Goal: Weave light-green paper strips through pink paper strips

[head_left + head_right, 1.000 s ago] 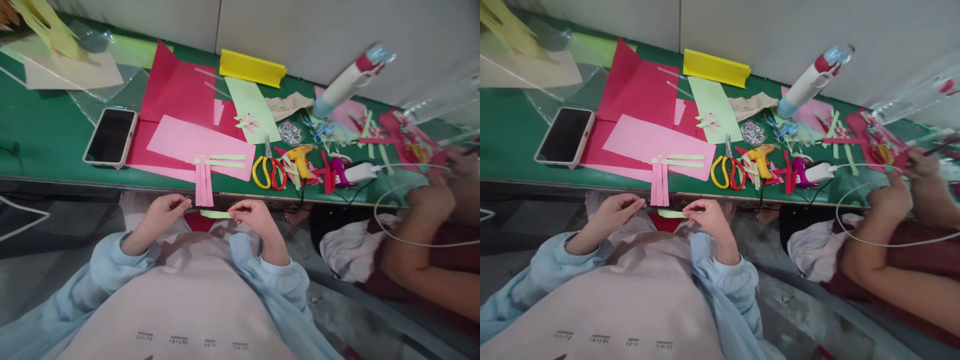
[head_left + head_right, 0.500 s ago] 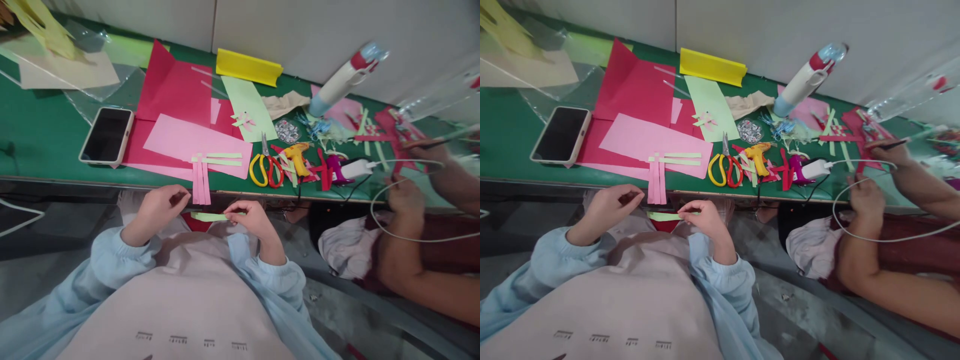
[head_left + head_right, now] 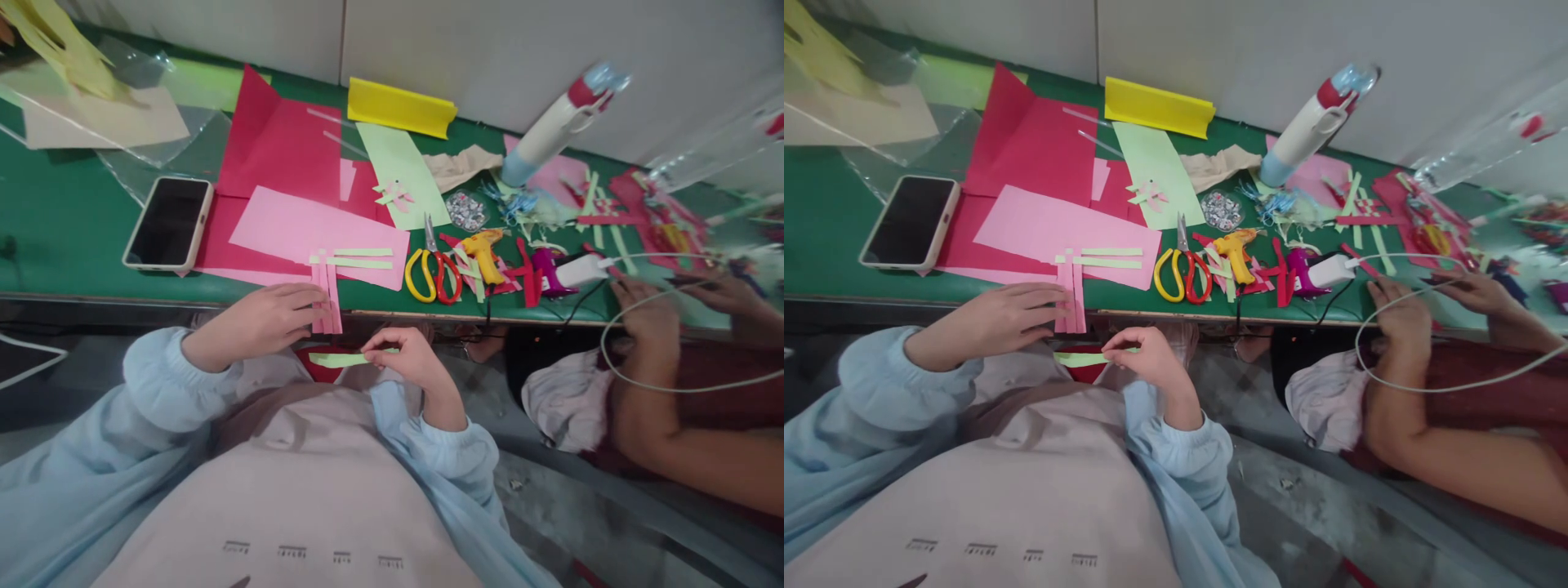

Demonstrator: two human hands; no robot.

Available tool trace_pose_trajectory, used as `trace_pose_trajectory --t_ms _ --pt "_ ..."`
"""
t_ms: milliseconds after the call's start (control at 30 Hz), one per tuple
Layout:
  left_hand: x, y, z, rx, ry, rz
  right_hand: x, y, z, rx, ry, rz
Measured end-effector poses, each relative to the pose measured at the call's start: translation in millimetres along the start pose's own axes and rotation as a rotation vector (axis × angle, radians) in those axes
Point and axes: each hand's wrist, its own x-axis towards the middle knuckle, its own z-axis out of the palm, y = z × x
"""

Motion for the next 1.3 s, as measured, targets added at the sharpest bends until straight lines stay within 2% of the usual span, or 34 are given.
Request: trace_pose_trajectory --t_ms 233,533,767,867,1000,1067,1300 --pt "2 -9 -2.3 -0.027 -0.076 0.001 1 -1 -1 0.008 0.008 -0.053" --pt "1 -11 0.6 -0.164 -0.017 -0.055 6 8 -2 0.068 0.035 -0.112" --pt "4 -5 -0.1 -0.064 -0.003 -0.055 8 19 3 0.097 0.046 -0.085" --pt "6 -2 -0.7 -0.005 -0.001 -0.038 7 18 5 0.004 0.018 -0.131" --pt "8 -1 2.1 0.011 0.041 -0.065 4 9 13 -0.246 0.028 -0.298" --pt "9 -2 4.1 -0.012 0.059 -0.089 3 4 19 -0.317 0.025 -0.336" --pt "9 -2 6.2 -0.033 0.074 -0.12 6 0 37 -0.405 -0.014 -0.312"
